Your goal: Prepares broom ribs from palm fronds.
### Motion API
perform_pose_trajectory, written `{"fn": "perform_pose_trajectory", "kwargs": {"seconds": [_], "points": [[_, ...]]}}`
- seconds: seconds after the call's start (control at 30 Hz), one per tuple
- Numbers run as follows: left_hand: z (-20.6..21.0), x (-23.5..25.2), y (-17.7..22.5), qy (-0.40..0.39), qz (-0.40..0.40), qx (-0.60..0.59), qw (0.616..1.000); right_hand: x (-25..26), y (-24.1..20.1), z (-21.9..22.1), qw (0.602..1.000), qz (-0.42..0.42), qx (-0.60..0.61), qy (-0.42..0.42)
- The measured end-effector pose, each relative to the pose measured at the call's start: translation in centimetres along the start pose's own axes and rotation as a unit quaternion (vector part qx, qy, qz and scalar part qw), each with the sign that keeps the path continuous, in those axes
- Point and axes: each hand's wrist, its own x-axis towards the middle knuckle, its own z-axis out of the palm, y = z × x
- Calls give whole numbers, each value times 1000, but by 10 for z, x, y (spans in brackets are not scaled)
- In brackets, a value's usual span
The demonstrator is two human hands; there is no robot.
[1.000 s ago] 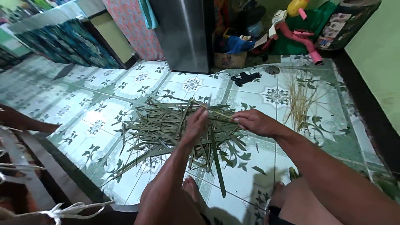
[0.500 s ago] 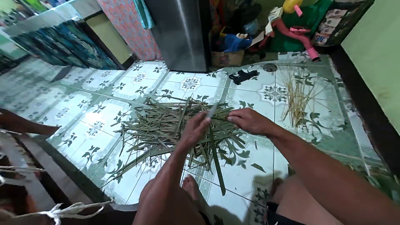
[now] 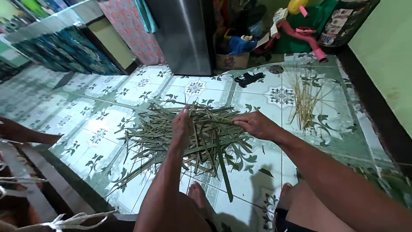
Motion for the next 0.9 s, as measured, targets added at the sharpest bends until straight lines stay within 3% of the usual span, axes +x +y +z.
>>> {"fn": "perform_pose_trajectory", "kwargs": {"seconds": [0.1,0.23,0.4,0.53,0.7,0.9], "points": [[17,-14,-7,-17,17,52,998,2,5,-2,1000,27,-8,-8],[35,-24,-18,-135,31,257,956,2,0,4,999,18,28,-3],[18,-6,-14,-63,-1,93,994,0,0,3,1000,-1,21,22],[29,-13,-18,-112,-10,146,983,1,-2,3,999,-6,3,50],[-7,11,-12,25,-22,51,998,0,4,-4,999,9,1,49],[-4,1,-2,38,4,10,999,0,4,-8,999,27,-4,36]]}}
